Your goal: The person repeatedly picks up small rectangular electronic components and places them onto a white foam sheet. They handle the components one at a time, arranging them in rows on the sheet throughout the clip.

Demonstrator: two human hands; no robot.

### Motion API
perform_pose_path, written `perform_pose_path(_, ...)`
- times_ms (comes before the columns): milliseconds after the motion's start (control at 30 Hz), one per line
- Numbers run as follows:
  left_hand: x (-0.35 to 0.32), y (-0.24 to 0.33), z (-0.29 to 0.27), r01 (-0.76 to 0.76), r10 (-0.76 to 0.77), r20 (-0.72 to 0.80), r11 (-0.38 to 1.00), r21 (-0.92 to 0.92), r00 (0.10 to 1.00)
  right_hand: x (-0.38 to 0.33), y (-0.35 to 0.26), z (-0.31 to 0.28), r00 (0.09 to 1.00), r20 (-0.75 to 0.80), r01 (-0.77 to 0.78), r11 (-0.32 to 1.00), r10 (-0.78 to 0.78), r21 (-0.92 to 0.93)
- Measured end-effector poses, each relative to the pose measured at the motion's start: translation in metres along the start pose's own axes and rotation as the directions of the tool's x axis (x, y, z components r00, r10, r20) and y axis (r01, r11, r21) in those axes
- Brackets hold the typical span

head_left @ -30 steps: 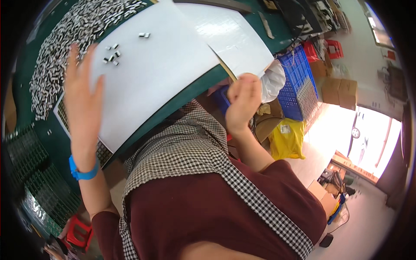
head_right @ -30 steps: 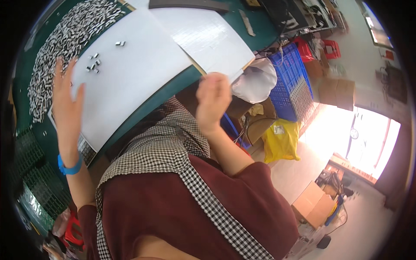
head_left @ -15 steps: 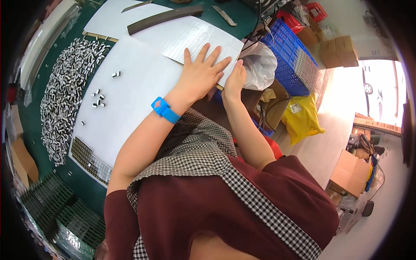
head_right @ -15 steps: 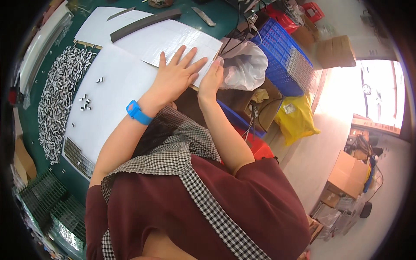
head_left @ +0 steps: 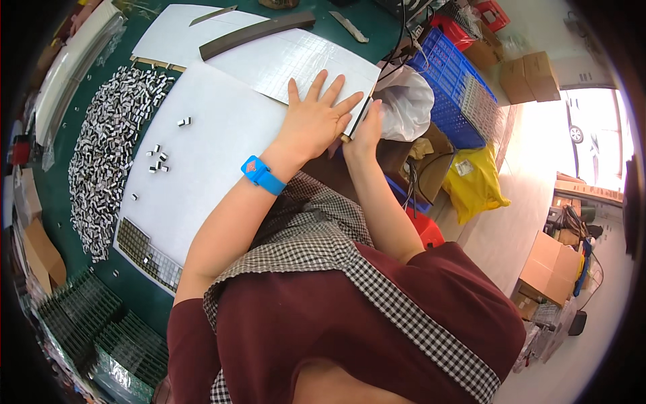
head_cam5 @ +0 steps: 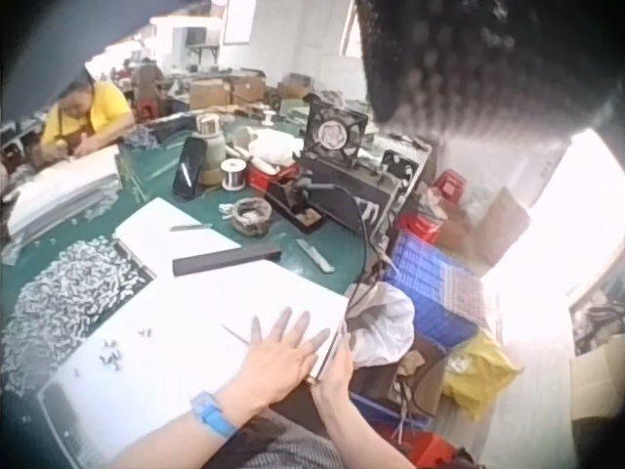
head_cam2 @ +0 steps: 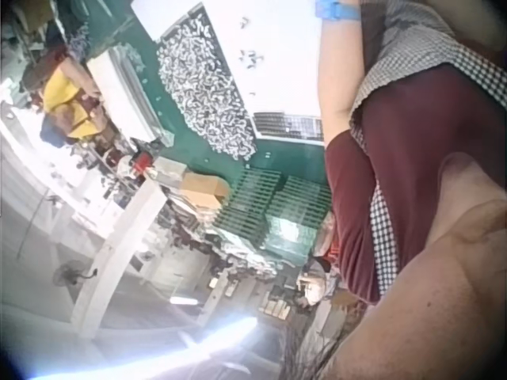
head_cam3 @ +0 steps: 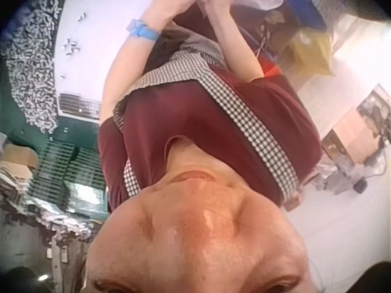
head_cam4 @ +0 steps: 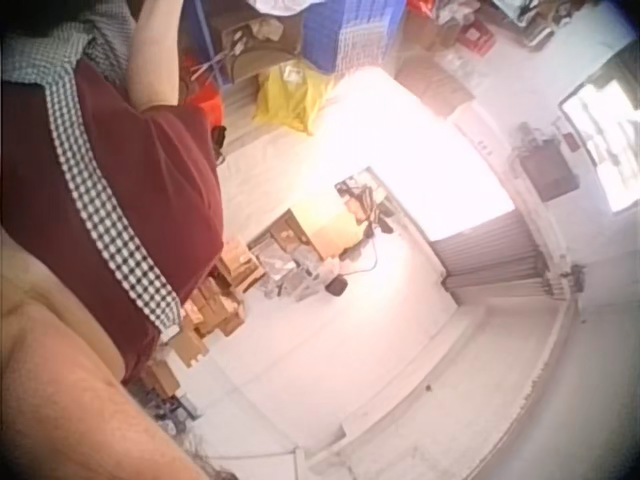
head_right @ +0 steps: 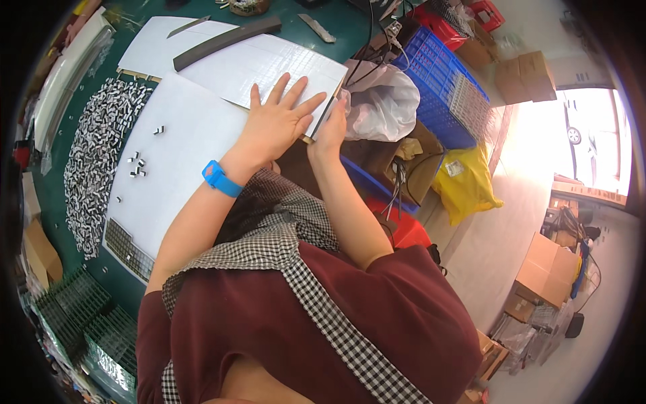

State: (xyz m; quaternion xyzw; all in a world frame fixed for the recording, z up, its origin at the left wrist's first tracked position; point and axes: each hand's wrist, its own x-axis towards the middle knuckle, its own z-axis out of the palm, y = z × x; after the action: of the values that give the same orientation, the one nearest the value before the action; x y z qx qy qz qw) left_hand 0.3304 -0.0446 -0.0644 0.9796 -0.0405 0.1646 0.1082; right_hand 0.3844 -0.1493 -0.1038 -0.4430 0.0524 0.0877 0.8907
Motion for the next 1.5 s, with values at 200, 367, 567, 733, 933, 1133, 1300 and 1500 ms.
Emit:
perform_pose_path(200, 0.000, -0.003, 0.002, -0.007, 0.008, -0.021, 1.000, 0.010, 1.000, -0.006, -0.020, -0.025, 0.972, 0.024, 0.205, 0.790, -0.235, -0.578)
perform_pose_path(367, 0.002, 0.000, 0.000, -0.013, 0.012, 0.028, 0.999, 0.048, 1.000, 0.010, -0.005, -0.032, 0.959, -0.016, 0.177, 0.638, -0.284, -0.749)
perform_pose_path(567, 0.000, -0.001, 0.001, 0.010, -0.013, 0.040, 0.998, 0.055, 0.999, 0.001, -0.007, -0.009, 0.968, -0.048, 0.134, 0.670, -0.246, -0.730)
perform_pose_path(733, 0.001, -0.001, 0.001, 0.008, -0.009, 0.039, 0.999, 0.031, 0.999, 0.004, 0.000, 0.001, 0.959, -0.045, 0.191, 0.750, -0.281, -0.633)
perform_pose_path(933, -0.001, -0.003, 0.006, -0.013, 0.011, -0.064, 1.000, -0.027, 0.998, 0.006, 0.007, -0.002, 0.967, 0.017, 0.228, 0.831, -0.255, -0.508)
perform_pose_path(1133, -0.001, -0.003, 0.004, -0.014, 0.012, -0.055, 0.999, -0.047, 0.998, 0.007, 0.007, -0.003, 0.981, 0.062, 0.193, 0.945, -0.183, -0.263)
perform_pose_path(1300, 0.000, -0.001, 0.004, -0.015, 0.013, -0.049, 1.000, -0.027, 0.999, 0.007, 0.008, -0.008, 0.991, 0.013, 0.133, 0.972, -0.133, -0.193)
perform_pose_path(1500, 0.002, 0.000, 0.005, -0.032, 0.032, -0.041, 0.999, -0.016, 0.999, 0.006, -0.003, -0.006, 0.998, -0.053, 0.024, 1.000, -0.025, -0.019)
